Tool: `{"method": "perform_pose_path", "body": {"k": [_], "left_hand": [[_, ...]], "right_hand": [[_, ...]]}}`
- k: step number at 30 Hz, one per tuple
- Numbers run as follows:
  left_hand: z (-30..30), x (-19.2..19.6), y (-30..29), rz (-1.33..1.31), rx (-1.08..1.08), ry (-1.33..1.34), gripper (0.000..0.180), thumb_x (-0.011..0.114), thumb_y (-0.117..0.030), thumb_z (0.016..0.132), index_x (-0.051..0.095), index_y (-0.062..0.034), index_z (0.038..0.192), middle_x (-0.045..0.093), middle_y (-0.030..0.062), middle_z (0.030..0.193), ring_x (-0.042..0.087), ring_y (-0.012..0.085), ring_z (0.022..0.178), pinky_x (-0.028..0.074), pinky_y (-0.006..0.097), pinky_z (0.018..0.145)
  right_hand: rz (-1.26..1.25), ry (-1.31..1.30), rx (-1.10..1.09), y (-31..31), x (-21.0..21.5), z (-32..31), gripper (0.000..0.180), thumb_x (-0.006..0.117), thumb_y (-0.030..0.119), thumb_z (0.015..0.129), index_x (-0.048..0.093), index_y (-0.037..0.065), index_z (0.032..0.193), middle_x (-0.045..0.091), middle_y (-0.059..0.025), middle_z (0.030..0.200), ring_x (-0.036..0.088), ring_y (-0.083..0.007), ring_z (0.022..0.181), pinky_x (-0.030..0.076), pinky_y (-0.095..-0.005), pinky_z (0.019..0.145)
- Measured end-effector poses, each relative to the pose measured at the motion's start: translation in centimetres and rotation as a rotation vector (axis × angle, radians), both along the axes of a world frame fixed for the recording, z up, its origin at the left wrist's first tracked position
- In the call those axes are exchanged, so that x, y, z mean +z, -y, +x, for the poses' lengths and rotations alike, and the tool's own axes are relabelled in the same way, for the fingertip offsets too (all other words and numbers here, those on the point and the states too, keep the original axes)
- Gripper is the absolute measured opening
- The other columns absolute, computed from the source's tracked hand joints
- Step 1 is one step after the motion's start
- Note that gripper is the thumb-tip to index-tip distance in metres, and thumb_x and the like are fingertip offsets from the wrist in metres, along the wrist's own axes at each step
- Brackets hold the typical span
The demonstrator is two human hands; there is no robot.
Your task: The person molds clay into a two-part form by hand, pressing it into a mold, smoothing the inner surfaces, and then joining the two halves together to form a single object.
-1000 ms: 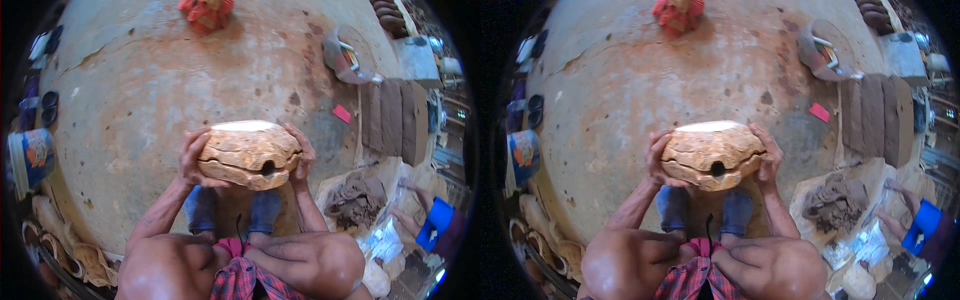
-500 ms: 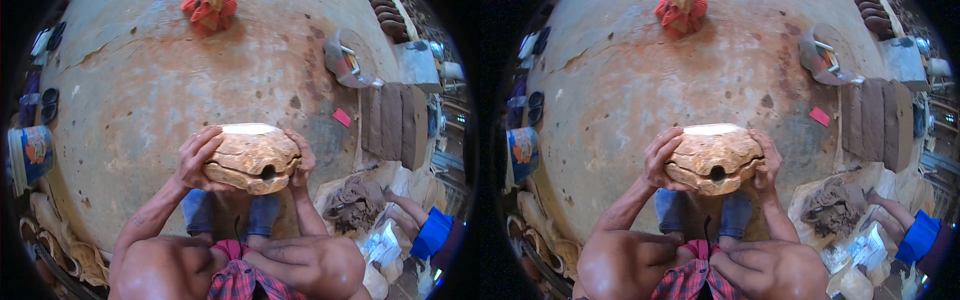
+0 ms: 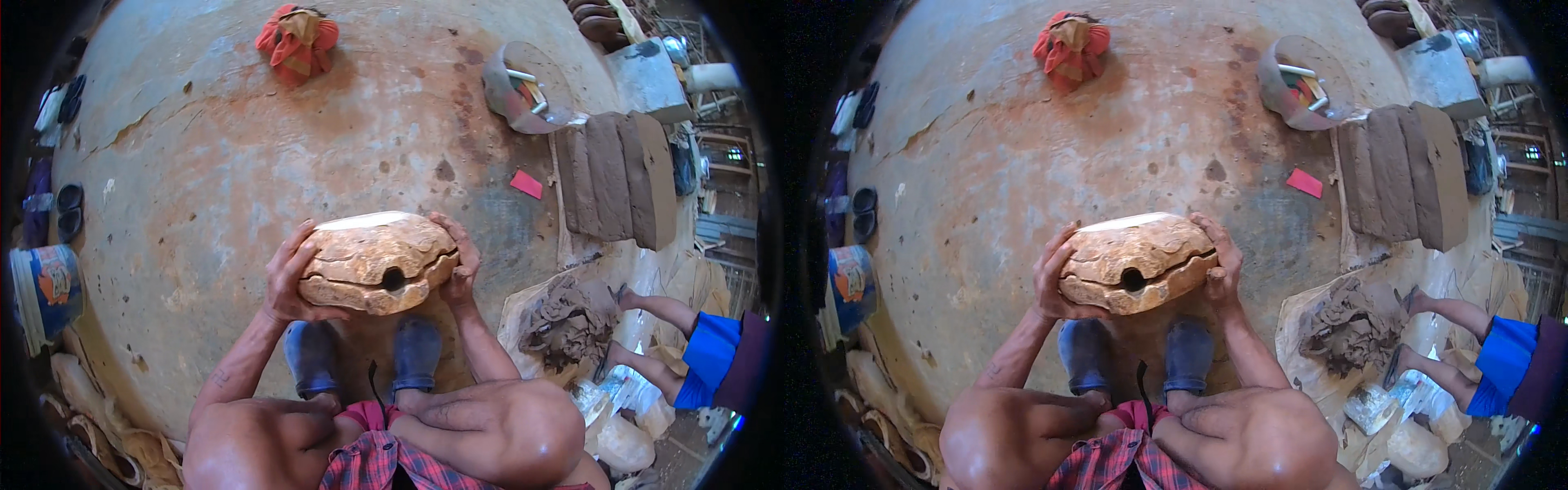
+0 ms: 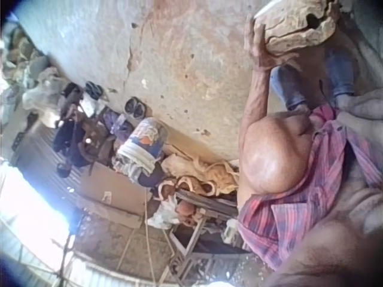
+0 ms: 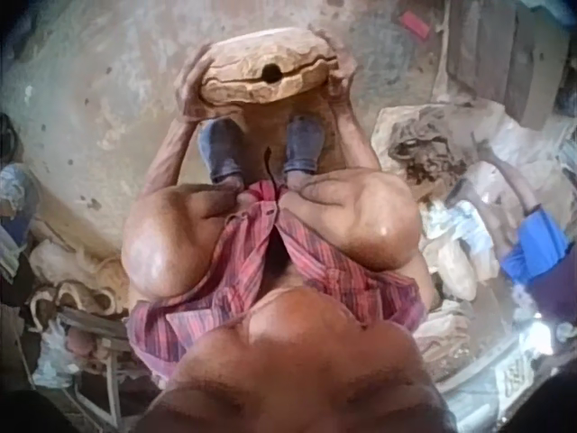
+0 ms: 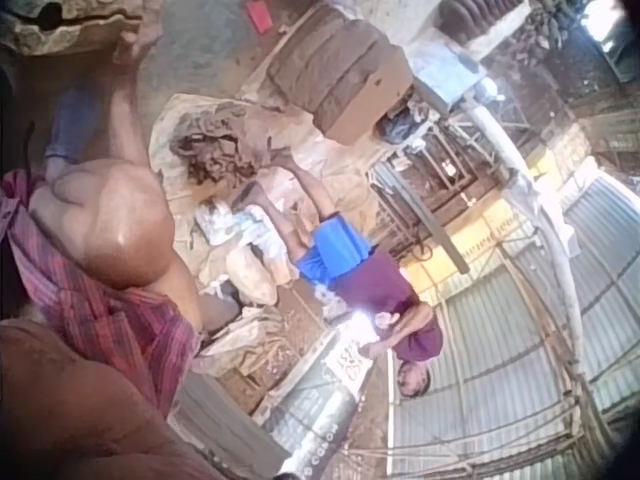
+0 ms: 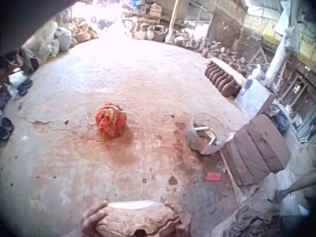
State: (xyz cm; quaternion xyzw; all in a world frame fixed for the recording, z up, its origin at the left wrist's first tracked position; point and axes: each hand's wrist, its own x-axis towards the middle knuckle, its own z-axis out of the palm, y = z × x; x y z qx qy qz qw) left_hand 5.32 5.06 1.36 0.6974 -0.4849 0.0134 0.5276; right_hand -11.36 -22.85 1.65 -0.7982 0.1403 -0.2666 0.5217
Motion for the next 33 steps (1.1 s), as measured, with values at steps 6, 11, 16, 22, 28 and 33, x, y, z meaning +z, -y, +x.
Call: {"method": "perform_pose_path", "body": {"k": [6,11,16,22,28,33], "left_hand": [[0.2,-0.6,0.4,-0.035,-0.012,0.032,0.123,0.101,-0.058,0.055,0.041,-0.014,0.153,0.059,0.0344,0.138,0.065,0.0504,0.122,0.059,0.057,0.096],[0.8,0.3,0.4,0.024,0.045,0.025,0.124,0.102,-0.058,0.051,0.046,-0.0097,0.151,0.062,0.0294,0.137,0.067,0.0462,0.121,0.058,0.052,0.1],[2.8,1.7,1.4,0.094,0.016,-0.425,0.124,0.104,-0.052,0.048,0.052,0.0018,0.146,0.066,0.0224,0.136,0.068,0.0338,0.122,0.054,0.044,0.105],[7.3,4.6,5.9,0.296,0.085,-0.897,0.096,0.086,-0.044,0.076,0.047,0.0002,0.152,0.061,0.0179,0.14,0.058,0.0279,0.13,0.047,0.042,0.112],[12.2,1.3,9.2,0.465,0.254,-0.909,0.077,0.079,-0.046,0.086,0.058,0.003,0.142,0.064,0.0214,0.134,0.062,0.0311,0.125,0.048,0.042,0.107],[13.1,0.9,11.3,0.718,0.325,-0.905,0.075,0.078,-0.049,0.088,0.062,0.0051,0.137,0.062,0.0247,0.132,0.059,0.035,0.127,0.044,0.043,0.11]], "right_hand": [[0.118,0.023,-0.053,0.3,-1.1,0.0,0.105,0.024,0.084,0.099,0.065,-0.007,0.131,0.069,-0.0238,0.131,0.064,-0.0358,0.126,0.047,-0.0474,0.11],[0.189,-0.004,-0.095,-0.2,0.9,1.2,0.098,0.023,0.076,0.104,0.066,-0.009,0.127,0.07,-0.0239,0.126,0.067,-0.0342,0.121,0.05,-0.0454,0.105],[0.262,-0.188,-0.248,-0.2,2.2,1.3,0.086,0.023,0.065,0.11,0.064,-0.008,0.128,0.072,-0.0191,0.122,0.067,-0.0304,0.115,0.049,-0.0412,0.103],[0.058,-0.35,-0.264,3.2,4.3,8.2,0.084,0.026,0.07,0.107,0.071,0.0,0.118,0.074,-0.0269,0.1,0.071,-0.0452,0.099,0.054,-0.0476,0.087],[0.018,-0.723,-0.213,6.3,3.6,13.5,0.082,0.035,0.067,0.106,0.07,-0.005,0.092,0.067,-0.0319,0.081,0.067,-0.0513,0.084,0.05,-0.055,0.079],[0.043,-0.872,-0.194,7.8,1.3,14.4,0.076,0.044,0.062,0.105,0.069,-0.007,0.084,0.066,-0.0351,0.081,0.067,-0.0525,0.087,0.05,-0.0563,0.082]]}}
